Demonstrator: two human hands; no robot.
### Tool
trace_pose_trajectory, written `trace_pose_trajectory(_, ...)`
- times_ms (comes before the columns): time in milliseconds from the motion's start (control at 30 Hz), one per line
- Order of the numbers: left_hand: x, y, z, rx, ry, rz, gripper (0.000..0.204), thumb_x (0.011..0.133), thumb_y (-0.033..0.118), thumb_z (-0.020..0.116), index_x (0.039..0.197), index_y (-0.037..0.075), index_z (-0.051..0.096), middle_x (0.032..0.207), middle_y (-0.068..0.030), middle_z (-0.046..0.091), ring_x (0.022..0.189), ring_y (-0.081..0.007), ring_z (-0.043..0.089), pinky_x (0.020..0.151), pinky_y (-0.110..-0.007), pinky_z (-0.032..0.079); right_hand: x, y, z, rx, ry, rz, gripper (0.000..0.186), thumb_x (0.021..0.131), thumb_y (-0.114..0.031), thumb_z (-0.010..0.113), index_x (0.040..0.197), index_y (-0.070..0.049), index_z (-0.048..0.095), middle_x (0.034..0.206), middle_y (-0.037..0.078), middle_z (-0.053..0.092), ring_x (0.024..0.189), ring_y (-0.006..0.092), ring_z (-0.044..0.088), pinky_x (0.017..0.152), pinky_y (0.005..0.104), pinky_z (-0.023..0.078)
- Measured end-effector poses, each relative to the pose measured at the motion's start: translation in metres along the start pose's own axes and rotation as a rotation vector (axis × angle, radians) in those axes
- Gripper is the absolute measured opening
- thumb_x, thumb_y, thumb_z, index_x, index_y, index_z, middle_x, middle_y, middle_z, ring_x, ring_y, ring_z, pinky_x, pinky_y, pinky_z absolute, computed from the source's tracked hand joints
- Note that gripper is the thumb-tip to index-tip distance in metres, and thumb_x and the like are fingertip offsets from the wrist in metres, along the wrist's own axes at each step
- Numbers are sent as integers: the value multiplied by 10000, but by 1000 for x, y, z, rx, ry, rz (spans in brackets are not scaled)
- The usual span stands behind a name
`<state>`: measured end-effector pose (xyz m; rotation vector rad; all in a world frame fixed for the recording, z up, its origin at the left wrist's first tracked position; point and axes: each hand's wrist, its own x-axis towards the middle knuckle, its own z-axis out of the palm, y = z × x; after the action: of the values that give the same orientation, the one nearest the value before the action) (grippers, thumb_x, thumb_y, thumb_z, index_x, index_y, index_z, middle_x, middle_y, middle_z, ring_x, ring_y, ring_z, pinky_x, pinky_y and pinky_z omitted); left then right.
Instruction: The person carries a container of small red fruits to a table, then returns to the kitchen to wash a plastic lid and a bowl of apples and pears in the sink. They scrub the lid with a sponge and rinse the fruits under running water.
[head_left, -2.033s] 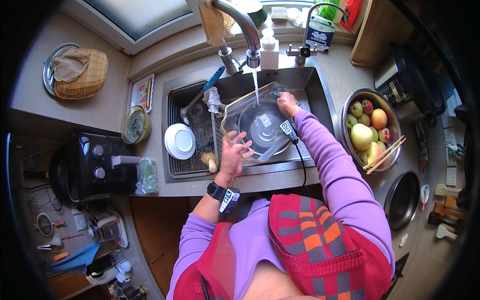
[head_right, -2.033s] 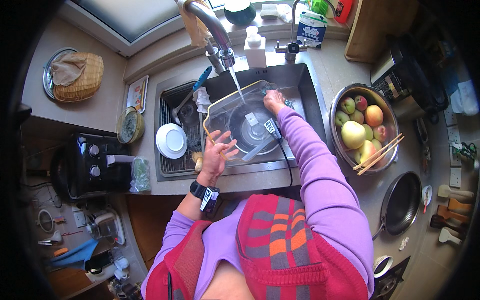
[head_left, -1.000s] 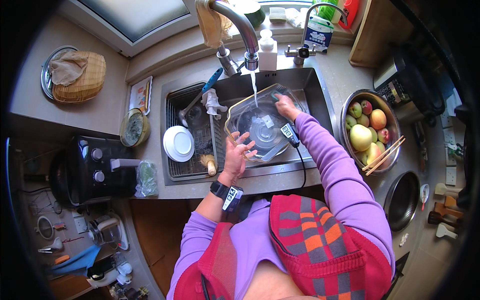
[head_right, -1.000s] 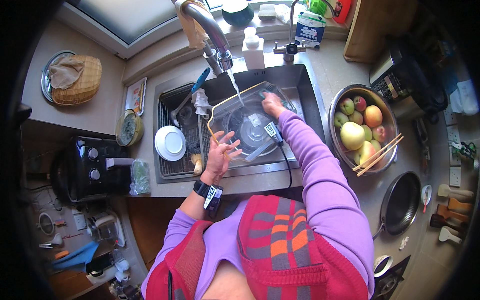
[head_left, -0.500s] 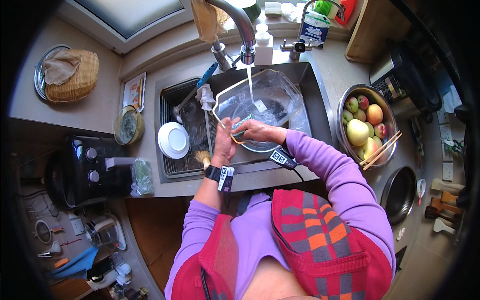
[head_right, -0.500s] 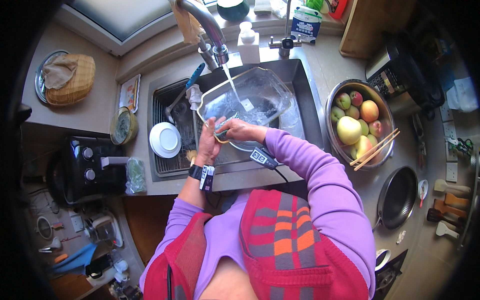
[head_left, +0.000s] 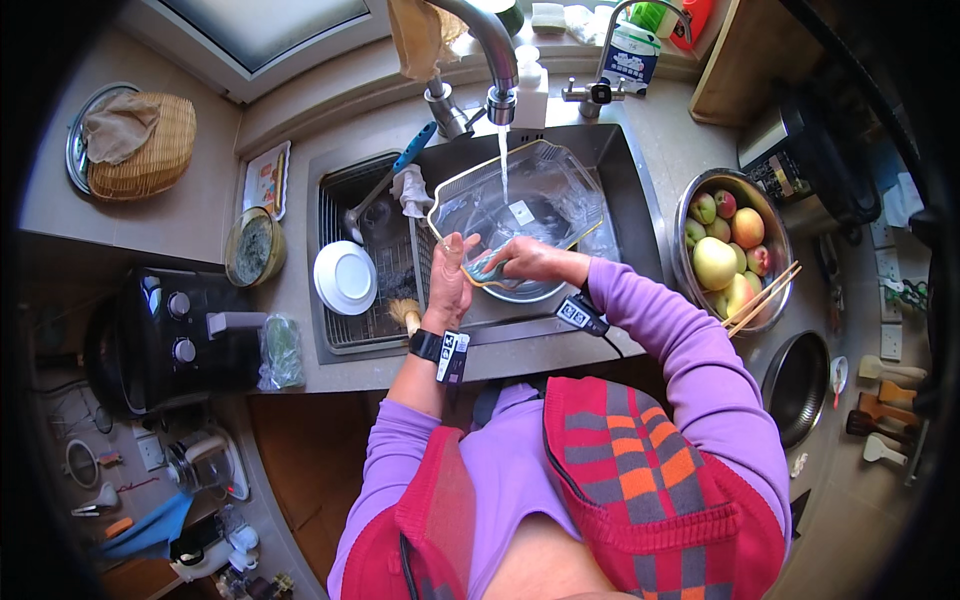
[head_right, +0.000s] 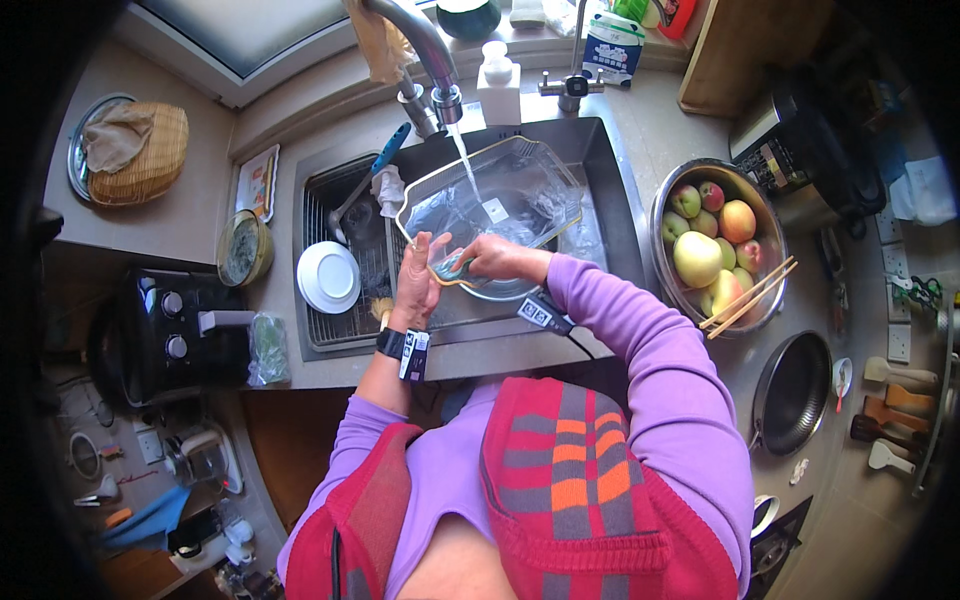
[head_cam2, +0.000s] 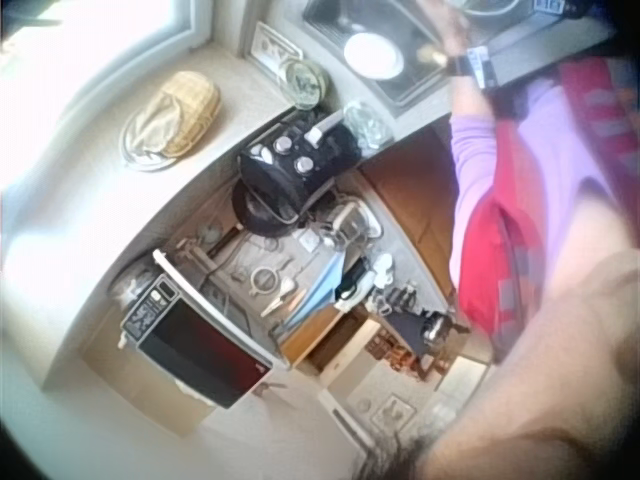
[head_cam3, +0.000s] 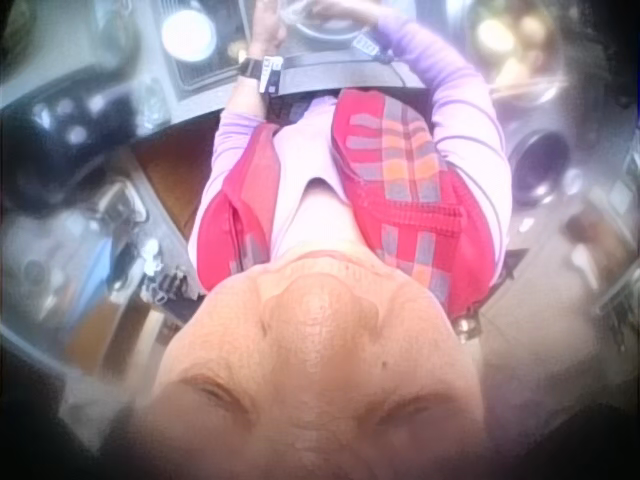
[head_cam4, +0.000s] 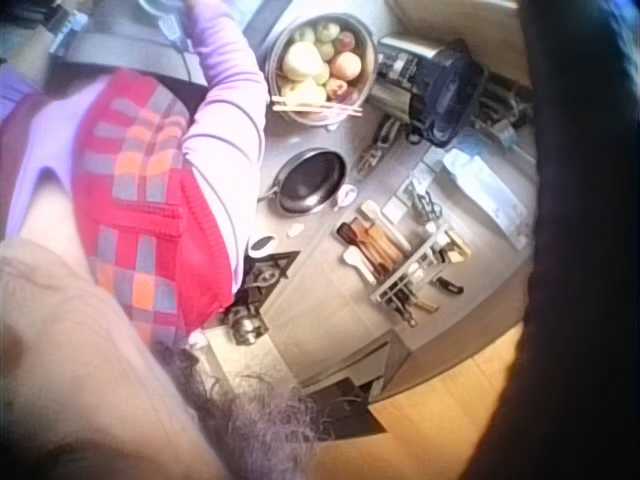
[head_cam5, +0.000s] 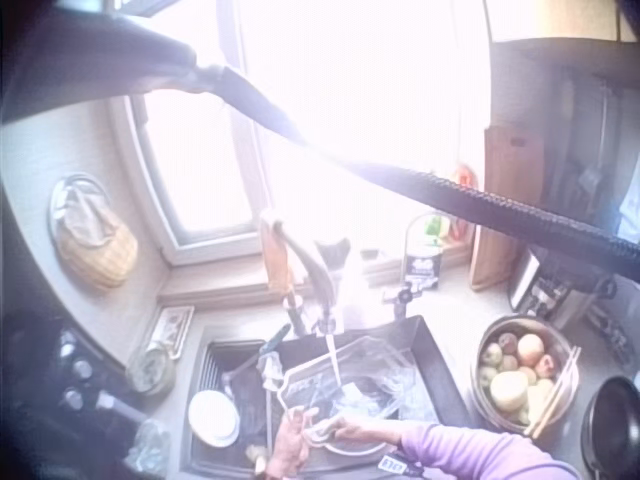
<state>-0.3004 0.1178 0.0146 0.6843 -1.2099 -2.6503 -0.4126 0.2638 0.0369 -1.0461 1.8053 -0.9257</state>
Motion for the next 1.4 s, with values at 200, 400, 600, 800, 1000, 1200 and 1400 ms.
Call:
trace_pose_trajectory(200,-11,0,-3,-81,-80,-62,480,842,356,580,1173,77,373,1129,-159,468,931,-324,563,657,-454,539,14,51,-38,-340,433,289,363,713,-94,548,1067,-120,621,951,200,604,901,298,605,785,353,471)
trace_pose_trajectory(400,-7,-17,1,-78,-43,-210,394,858,308,568,1143,90,405,1067,-130,503,860,-307,588,614,-472,538,39,22,-9,-34,118,1,393,722,-79,551,1113,-69,588,895,174,639,816,171,608,750,298,472)
trace_pose_trajectory(600,-5,-1,-4,-26,44,-93,389,885,312,520,1158,44,449,1041,-113,562,936,-249,586,705,-468,530,0,35,-18,42,-67,88,452,694,-22,541,1127,-135,604,855,108,646,742,136,560,699,276,455)
trace_pose_trajectory(800,-11,2,8,-46,-5,-174,413,863,311,558,1134,85,342,1220,-169,429,986,-393,535,705,-519,517,35,46,-48,-161,325,217,446,697,-21,515,1130,-106,586,1013,199,608,938,248,609,816,313,457)
trace_pose_trajectory(1000,0,-3,5,-168,-58,-80,295,898,226,505,1122,70,393,1100,-96,504,951,-263,561,756,-419,508,25,-8,-12,-37,-100,100,455,712,-160,648,1153,-77,571,868,106,646,793,167,599,738,279,465)
trace_pose_trajectory(1200,12,4,-11,-245,-110,-29,227,909,216,478,1062,49,500,1008,-76,595,914,-200,599,779,-370,507,21,2,-87,-40,319,160,230,661,-8,543,839,-37,687,766,96,660,728,166,609,693,283,477)
trace_pose_trajectory(1400,22,-3,-18,-232,-28,10,233,909,209,478,1063,36,506,981,-74,603,881,-181,603,789,-346,497,75,9,-159,-39,493,-255,210,815,-141,517,926,-6,633,852,109,649,776,175,578,745,303,447)
